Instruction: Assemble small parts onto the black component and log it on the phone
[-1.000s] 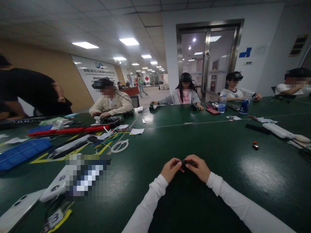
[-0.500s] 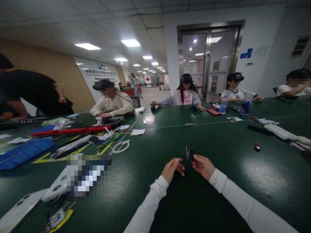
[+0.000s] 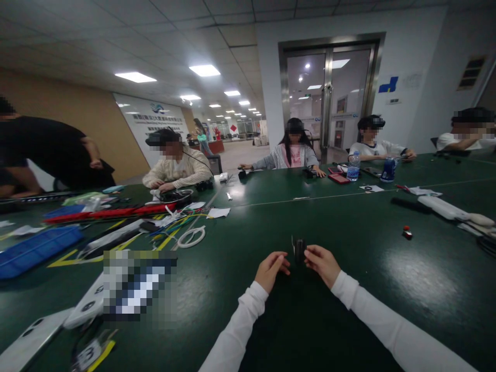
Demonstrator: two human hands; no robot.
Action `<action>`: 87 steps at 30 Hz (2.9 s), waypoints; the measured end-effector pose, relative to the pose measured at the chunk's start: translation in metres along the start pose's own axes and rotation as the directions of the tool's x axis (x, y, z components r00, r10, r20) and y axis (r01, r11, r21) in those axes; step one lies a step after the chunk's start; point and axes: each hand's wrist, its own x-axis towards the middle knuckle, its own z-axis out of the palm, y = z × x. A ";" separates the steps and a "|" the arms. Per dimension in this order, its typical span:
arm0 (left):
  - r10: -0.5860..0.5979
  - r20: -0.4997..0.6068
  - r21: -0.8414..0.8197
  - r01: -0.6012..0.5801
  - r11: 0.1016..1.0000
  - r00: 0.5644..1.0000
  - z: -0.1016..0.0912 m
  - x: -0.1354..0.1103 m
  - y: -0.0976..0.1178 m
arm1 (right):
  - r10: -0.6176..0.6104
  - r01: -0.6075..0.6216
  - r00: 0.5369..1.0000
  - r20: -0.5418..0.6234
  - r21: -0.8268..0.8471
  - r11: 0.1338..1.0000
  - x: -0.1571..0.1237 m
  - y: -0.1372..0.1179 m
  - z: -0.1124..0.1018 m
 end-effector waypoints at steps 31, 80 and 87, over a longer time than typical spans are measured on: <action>0.104 0.197 0.478 -0.188 0.858 0.975 -0.008 -0.005 0.007 | -0.321 0.342 0.929 0.185 -0.760 0.552 0.001 -0.002 -0.010; 0.188 0.175 0.686 -0.257 0.681 0.966 0.008 -0.013 0.015 | -0.360 0.481 0.875 0.324 -0.667 0.570 -0.014 -0.007 0.007; 0.186 0.165 0.684 -0.248 0.686 0.969 0.006 -0.013 0.013 | -0.368 0.463 0.886 0.282 -0.578 0.672 -0.013 -0.010 0.006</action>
